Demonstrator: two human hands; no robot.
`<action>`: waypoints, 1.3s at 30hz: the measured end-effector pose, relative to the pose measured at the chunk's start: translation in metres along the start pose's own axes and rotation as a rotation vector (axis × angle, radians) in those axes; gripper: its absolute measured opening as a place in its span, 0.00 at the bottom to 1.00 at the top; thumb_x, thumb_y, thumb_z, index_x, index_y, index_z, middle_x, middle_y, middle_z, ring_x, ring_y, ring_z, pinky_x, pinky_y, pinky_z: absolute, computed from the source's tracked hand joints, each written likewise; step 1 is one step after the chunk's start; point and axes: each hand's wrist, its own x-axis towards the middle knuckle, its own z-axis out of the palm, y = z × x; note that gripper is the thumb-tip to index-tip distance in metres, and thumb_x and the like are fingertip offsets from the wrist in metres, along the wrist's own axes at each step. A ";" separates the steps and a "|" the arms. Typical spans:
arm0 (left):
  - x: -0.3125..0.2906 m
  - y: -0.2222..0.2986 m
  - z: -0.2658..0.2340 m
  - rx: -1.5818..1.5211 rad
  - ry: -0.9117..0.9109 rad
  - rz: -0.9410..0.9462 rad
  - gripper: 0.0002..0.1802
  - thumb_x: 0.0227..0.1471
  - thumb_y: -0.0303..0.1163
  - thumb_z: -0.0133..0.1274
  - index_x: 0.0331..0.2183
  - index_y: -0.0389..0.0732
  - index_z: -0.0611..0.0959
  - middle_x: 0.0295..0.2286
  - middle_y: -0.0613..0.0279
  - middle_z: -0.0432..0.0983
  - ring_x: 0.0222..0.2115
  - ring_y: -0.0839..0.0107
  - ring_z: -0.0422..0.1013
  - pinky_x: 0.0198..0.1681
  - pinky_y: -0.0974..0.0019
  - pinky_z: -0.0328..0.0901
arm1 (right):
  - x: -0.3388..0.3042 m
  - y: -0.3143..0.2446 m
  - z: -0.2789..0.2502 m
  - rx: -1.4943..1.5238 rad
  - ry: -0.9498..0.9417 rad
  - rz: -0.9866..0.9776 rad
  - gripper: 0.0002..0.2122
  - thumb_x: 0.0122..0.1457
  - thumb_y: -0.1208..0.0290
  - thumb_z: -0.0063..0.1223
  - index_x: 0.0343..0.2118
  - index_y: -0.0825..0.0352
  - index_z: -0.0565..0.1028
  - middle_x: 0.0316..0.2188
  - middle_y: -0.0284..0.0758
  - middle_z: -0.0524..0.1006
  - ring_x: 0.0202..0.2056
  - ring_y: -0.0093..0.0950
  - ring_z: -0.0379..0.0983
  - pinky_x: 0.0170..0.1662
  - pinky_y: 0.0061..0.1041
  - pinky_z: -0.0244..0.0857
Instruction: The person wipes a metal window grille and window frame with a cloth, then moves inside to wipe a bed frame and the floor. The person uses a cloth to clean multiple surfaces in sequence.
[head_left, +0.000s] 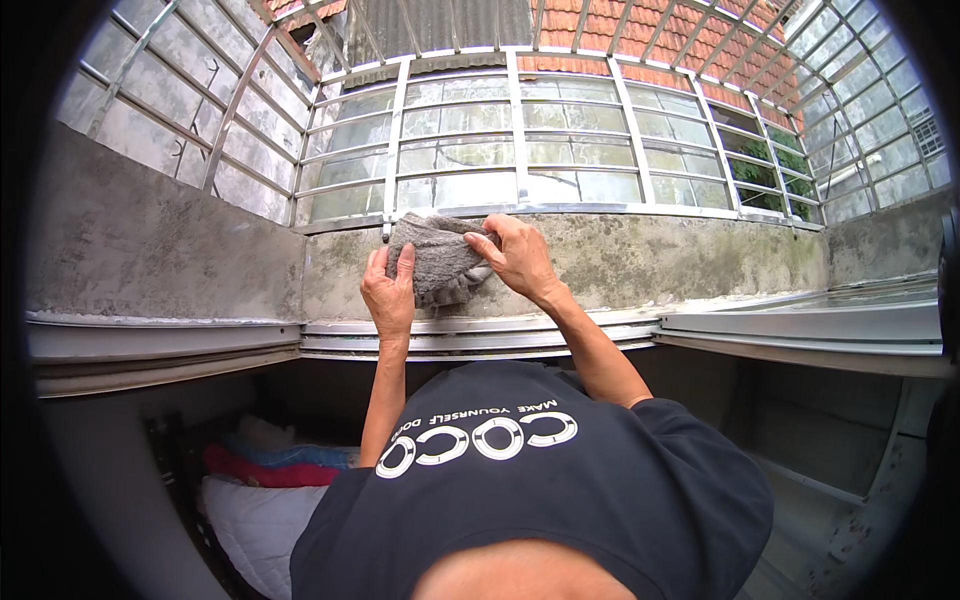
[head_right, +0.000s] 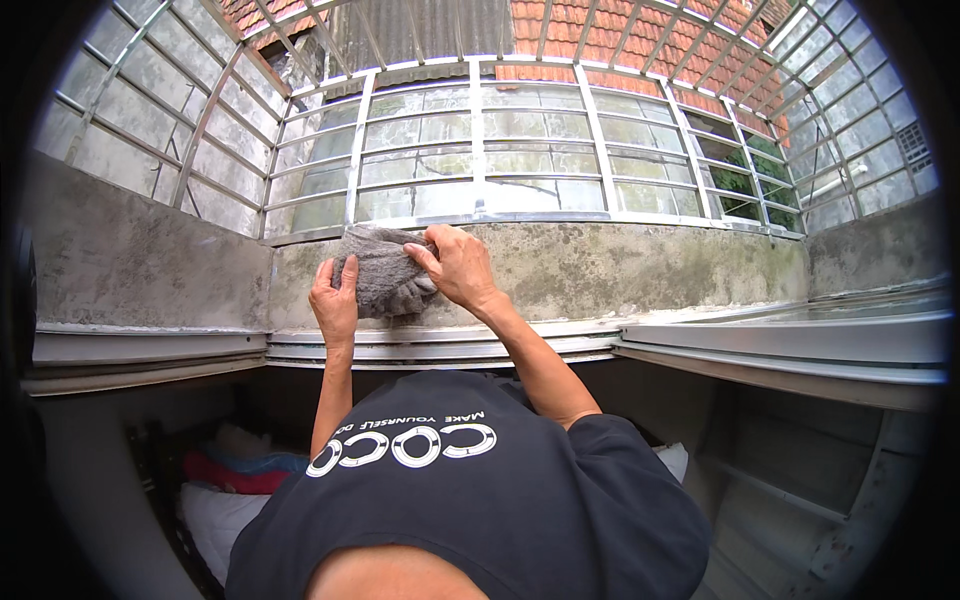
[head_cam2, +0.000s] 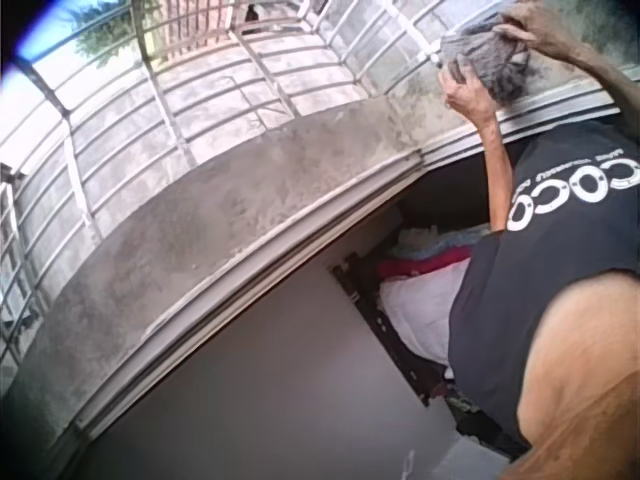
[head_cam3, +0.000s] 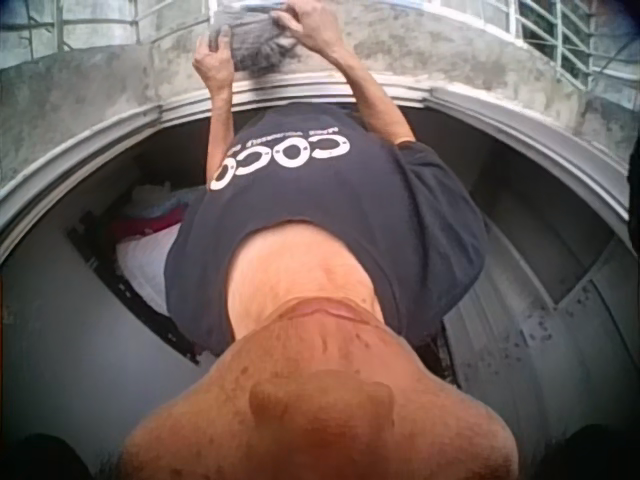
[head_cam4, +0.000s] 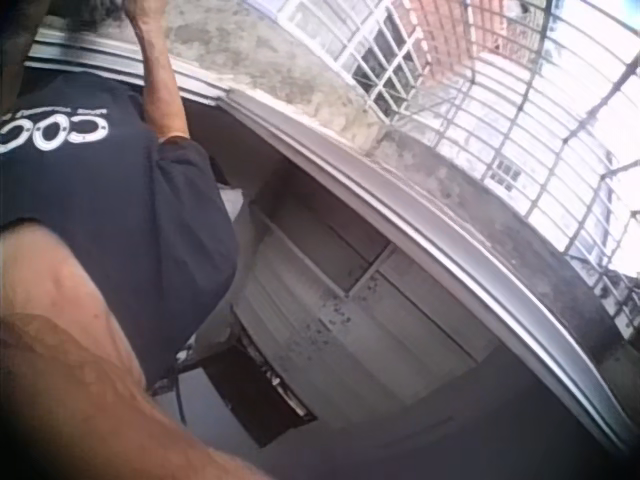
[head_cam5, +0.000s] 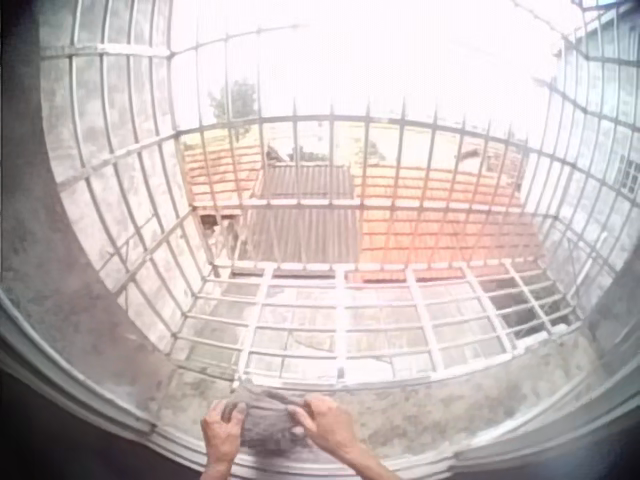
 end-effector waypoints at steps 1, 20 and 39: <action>0.000 -0.002 -0.003 0.003 0.026 0.014 0.22 0.56 0.41 0.56 0.26 0.30 0.72 0.22 0.57 0.63 0.21 0.63 0.59 0.27 0.63 0.58 | 0.003 -0.002 -0.005 0.130 -0.089 0.117 0.18 0.57 0.54 0.58 0.30 0.68 0.75 0.21 0.34 0.72 0.25 0.25 0.67 0.35 0.27 0.62; 0.018 -0.075 -0.011 -0.393 -0.559 0.002 0.18 0.49 0.41 0.58 0.39 0.39 0.81 0.32 0.55 0.76 0.32 0.61 0.73 0.36 0.61 0.67 | 0.023 -0.147 0.063 0.993 -0.618 -0.228 0.16 0.59 0.68 0.57 0.43 0.68 0.64 0.36 0.31 0.69 0.37 0.18 0.66 0.40 0.20 0.63; 0.055 0.067 -0.001 0.089 -0.541 0.711 0.25 0.48 0.36 0.59 0.48 0.39 0.77 0.49 0.52 0.68 0.52 0.52 0.62 0.54 0.53 0.58 | -0.021 -0.030 0.048 -0.409 0.138 -0.200 0.29 0.61 0.60 0.50 0.62 0.66 0.56 0.60 0.43 0.60 0.63 0.35 0.54 0.64 0.37 0.49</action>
